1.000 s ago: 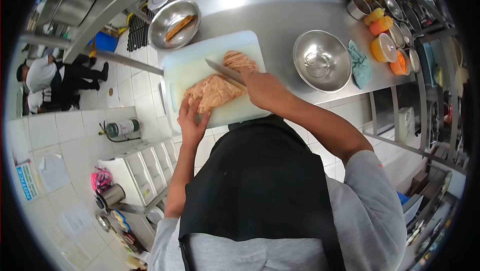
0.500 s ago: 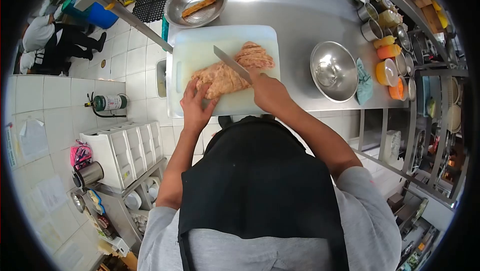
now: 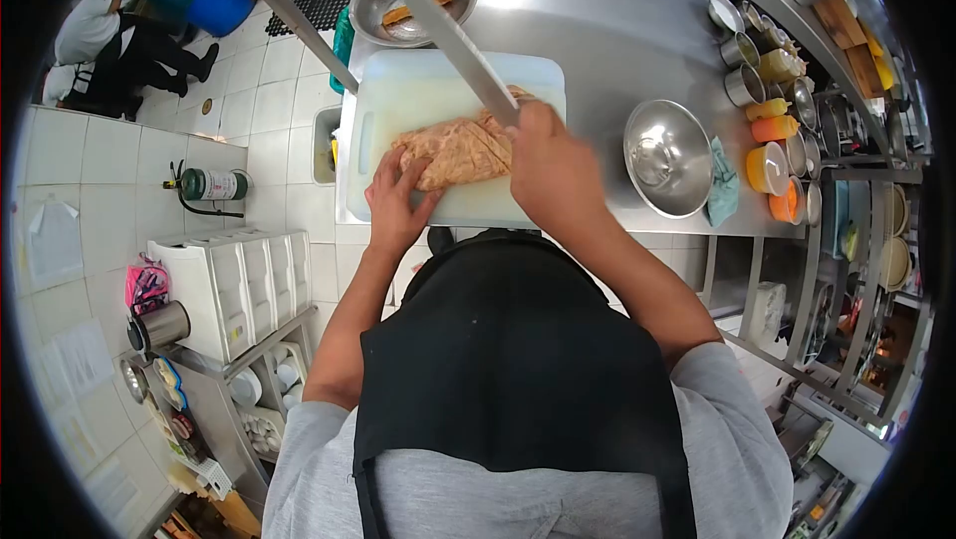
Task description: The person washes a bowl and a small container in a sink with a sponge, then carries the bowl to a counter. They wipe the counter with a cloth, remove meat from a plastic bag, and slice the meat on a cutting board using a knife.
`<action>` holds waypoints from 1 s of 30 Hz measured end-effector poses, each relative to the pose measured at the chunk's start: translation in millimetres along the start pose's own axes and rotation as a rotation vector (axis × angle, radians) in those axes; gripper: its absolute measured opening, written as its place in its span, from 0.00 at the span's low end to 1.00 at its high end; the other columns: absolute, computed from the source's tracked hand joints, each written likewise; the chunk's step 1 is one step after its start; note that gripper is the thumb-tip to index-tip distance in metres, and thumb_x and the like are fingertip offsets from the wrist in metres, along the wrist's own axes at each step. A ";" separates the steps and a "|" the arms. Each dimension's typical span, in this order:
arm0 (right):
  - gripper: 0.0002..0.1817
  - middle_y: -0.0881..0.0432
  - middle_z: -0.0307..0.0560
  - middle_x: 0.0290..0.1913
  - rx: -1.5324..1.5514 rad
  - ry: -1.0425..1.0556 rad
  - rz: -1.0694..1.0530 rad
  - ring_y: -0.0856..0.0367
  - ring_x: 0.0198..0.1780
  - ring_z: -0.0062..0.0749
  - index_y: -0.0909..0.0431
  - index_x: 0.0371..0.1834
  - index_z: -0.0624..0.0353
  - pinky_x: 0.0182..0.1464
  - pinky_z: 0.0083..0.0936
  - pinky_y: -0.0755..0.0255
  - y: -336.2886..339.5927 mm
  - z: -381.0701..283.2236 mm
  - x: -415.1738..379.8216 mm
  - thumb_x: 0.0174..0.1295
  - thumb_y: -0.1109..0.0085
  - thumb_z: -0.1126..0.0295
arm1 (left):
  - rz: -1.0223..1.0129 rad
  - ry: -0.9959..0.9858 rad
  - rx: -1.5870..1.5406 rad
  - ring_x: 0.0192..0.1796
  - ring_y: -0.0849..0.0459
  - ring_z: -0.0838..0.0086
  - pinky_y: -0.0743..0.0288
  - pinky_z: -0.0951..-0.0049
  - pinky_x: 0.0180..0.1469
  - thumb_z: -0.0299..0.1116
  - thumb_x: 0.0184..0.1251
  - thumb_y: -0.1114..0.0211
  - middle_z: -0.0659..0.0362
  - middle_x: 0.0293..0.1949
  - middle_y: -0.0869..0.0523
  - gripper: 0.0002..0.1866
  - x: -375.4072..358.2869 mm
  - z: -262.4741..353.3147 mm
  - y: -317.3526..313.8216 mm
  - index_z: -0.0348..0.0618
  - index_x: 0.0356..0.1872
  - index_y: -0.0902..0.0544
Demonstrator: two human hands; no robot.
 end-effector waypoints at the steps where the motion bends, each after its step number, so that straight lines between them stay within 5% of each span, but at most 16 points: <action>1: 0.17 0.16 0.67 0.51 -0.065 -0.034 -0.151 0.13 0.44 0.68 0.35 0.60 0.63 0.43 0.58 0.18 -33.1 20.0 -3.9 0.74 0.43 0.72 | 0.003 -0.007 -0.005 0.81 0.34 0.48 0.40 0.45 0.75 0.43 0.63 0.21 0.48 0.79 0.31 0.30 -0.1 0.7 0.1 0.58 0.67 0.15; 3: 0.19 0.16 0.67 0.51 -0.194 -0.105 -0.445 0.13 0.43 0.69 0.35 0.62 0.64 0.43 0.58 0.19 -112.2 75.0 -16.9 0.72 0.43 0.74 | 0.007 -0.030 -0.013 0.81 0.34 0.48 0.40 0.45 0.75 0.43 0.63 0.21 0.48 0.79 0.30 0.29 0.3 1.6 1.3 0.58 0.67 0.15; 6: 0.23 0.16 0.67 0.54 -0.162 -0.091 -0.378 0.12 0.42 0.69 0.34 0.65 0.66 0.42 0.57 0.18 -113.0 80.7 -10.9 0.69 0.41 0.74 | 0.022 -0.043 -0.005 0.81 0.34 0.49 0.39 0.44 0.74 0.43 0.64 0.22 0.49 0.79 0.30 0.29 -0.5 0.6 1.0 0.58 0.67 0.15; 9: 0.16 0.15 0.72 0.54 0.015 -0.004 -0.385 0.10 0.45 0.64 0.30 0.59 0.64 0.46 0.54 0.17 -120.6 123.6 4.2 0.73 0.42 0.70 | 0.036 -0.031 0.018 0.79 0.30 0.47 0.35 0.46 0.75 0.40 0.63 0.21 0.45 0.77 0.28 0.30 -1.0 2.1 2.7 0.57 0.67 0.15; 12: 0.17 0.15 0.73 0.55 0.306 -0.375 -0.607 0.11 0.47 0.66 0.29 0.59 0.64 0.48 0.55 0.17 -92.7 132.4 5.6 0.74 0.41 0.67 | 0.002 -0.036 0.023 0.79 0.31 0.47 0.35 0.46 0.75 0.41 0.62 0.21 0.46 0.78 0.29 0.30 -1.8 1.9 3.5 0.56 0.68 0.16; 15: 0.19 0.15 0.72 0.55 -0.043 0.001 -0.402 0.14 0.50 0.71 0.31 0.64 0.62 0.52 0.59 0.21 -81.2 102.0 6.9 0.76 0.44 0.66 | 0.005 -0.059 0.031 0.80 0.31 0.48 0.35 0.46 0.75 0.41 0.63 0.21 0.47 0.79 0.30 0.31 -1.7 -0.4 2.3 0.56 0.69 0.16; 21: 0.18 0.15 0.73 0.54 0.037 -0.032 -0.060 0.13 0.50 0.70 0.35 0.63 0.62 0.52 0.62 0.22 -7.1 14.7 9.4 0.75 0.45 0.71 | 0.016 -0.052 -0.006 0.81 0.34 0.49 0.38 0.44 0.74 0.41 0.63 0.22 0.49 0.79 0.30 0.29 -1.7 -0.9 0.3 0.57 0.68 0.15; 27: 0.15 0.13 0.70 0.50 -0.112 -0.176 -0.481 0.12 0.48 0.68 0.32 0.59 0.65 0.51 0.59 0.19 -108.2 80.5 0.8 0.71 0.51 0.77 | 0.000 -0.048 -0.016 0.81 0.34 0.48 0.38 0.44 0.74 0.42 0.63 0.21 0.49 0.79 0.30 0.30 -1.5 -1.6 0.0 0.59 0.68 0.16; 30: 0.14 0.12 0.68 0.48 -0.094 -0.142 -0.449 0.11 0.48 0.67 0.31 0.59 0.66 0.51 0.59 0.19 -107.0 74.9 7.6 0.72 0.52 0.76 | 0.019 -0.066 0.017 0.81 0.33 0.48 0.38 0.45 0.74 0.41 0.62 0.21 0.49 0.78 0.30 0.30 -1.9 -0.4 0.2 0.59 0.68 0.16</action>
Point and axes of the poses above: each hand's wrist, its own x-axis towards the middle knuckle, its own y-axis out of the back of the hand, z = x × y, the point moved 6 cm from there along x, towards the middle knuckle
